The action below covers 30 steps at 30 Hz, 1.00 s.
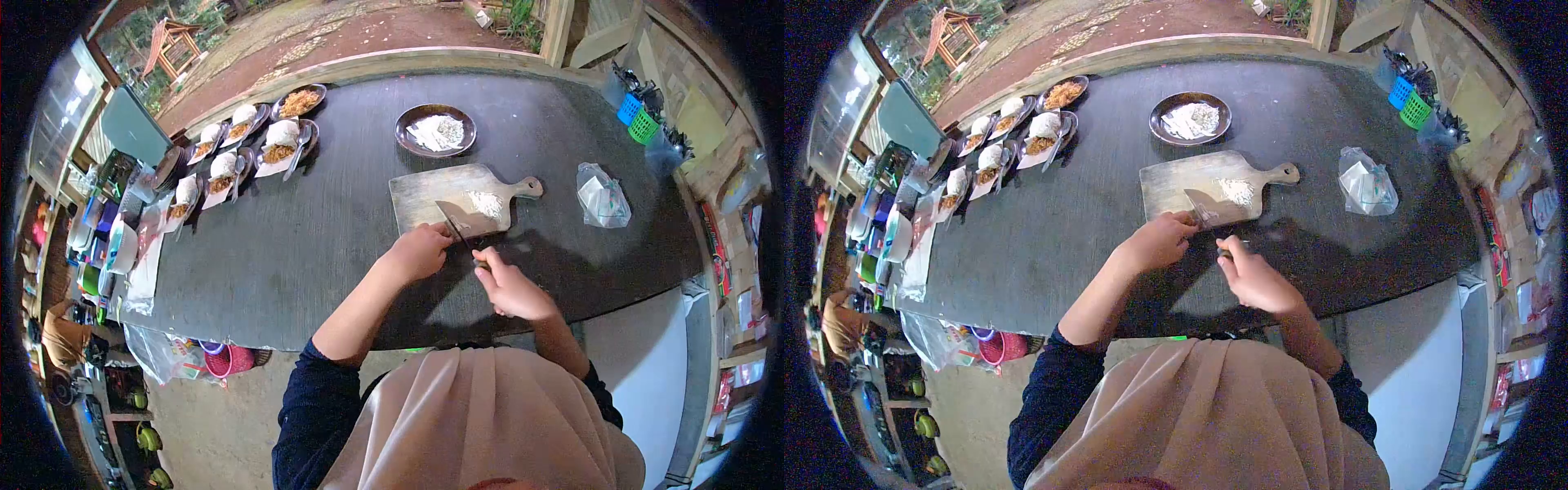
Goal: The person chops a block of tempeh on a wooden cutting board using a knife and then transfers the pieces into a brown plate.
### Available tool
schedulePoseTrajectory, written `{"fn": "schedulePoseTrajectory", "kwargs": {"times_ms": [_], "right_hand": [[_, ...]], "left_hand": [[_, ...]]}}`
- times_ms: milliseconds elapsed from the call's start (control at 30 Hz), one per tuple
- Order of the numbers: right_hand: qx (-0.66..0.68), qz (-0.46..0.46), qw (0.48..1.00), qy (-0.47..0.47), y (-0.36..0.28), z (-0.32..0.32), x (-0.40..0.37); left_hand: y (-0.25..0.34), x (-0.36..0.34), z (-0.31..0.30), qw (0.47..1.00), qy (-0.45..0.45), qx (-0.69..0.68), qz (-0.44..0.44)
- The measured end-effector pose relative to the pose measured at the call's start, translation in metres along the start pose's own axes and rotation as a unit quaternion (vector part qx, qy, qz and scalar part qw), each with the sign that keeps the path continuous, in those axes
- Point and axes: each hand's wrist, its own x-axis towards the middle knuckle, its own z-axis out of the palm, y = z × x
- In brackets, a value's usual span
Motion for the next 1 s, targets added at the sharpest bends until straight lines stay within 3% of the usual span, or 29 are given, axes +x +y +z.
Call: {"fn": "schedulePoseTrajectory", "kwargs": {"times_ms": [33, 100, 133, 300, 367, 400, 433, 500, 700, 767, 800, 900, 967, 1000], "right_hand": [[-0.002, 0.001, 1.0, -0.002, 0.01, 0.007, 0.008], [-0.047, -0.086, 0.993, 0.064, 0.026, 0.019, 0.022], [-0.024, -0.037, 0.999, 0.03, 0.006, 0.009, 0.015], [-0.029, 0.02, 0.999, -0.02, 0.0, -0.006, -0.003], [-0.05, -0.128, 0.988, 0.064, 0.04, 0.015, 0.011], [-0.056, -0.146, 0.983, 0.092, 0.041, 0.02, 0.016], [-0.057, -0.146, 0.984, 0.09, 0.029, 0.016, 0.016], [-0.052, -0.014, 0.999, 0.003, 0.003, 0.0, 0.011], [-0.025, -0.027, 0.999, 0.016, 0.02, 0.009, 0.004], [-0.066, -0.154, 0.981, 0.097, 0.04, 0.022, 0.021], [-0.065, -0.155, 0.981, 0.097, 0.034, 0.017, 0.018], [-0.032, -0.007, 0.999, -0.011, -0.007, -0.012, -0.004], [-0.045, 0.001, 0.999, -0.016, 0.007, -0.007, -0.004], [-0.062, -0.073, 0.995, 0.026, 0.032, 0.006, 0.008]], "left_hand": [[0.0, 0.0, 0.0, 1.0, -0.008, 0.003, -0.005], [0.004, 0.0, -0.003, 1.0, -0.018, 0.006, -0.012], [0.007, 0.0, -0.007, 1.0, -0.013, -0.003, -0.01], [0.006, 0.001, -0.006, 0.999, -0.01, -0.028, -0.021], [0.006, 0.001, -0.003, 0.999, -0.025, 0.02, -0.028], [0.006, 0.0, -0.003, 0.999, -0.026, 0.018, -0.029], [0.007, 0.0, -0.003, 0.999, -0.021, 0.019, -0.023], [0.008, -0.001, -0.003, 0.999, -0.016, 0.021, -0.017], [0.015, -0.003, -0.005, 0.999, -0.011, 0.039, -0.03], [0.021, -0.004, -0.009, 0.997, -0.021, 0.063, -0.05], [0.024, -0.005, -0.009, 0.996, -0.022, 0.064, -0.05], [0.029, -0.006, -0.01, 0.992, -0.012, 0.102, -0.069], [0.029, -0.005, -0.01, 0.989, -0.055, 0.108, -0.087], [0.03, -0.005, -0.01, 0.989, -0.055, 0.106, -0.088]]}}
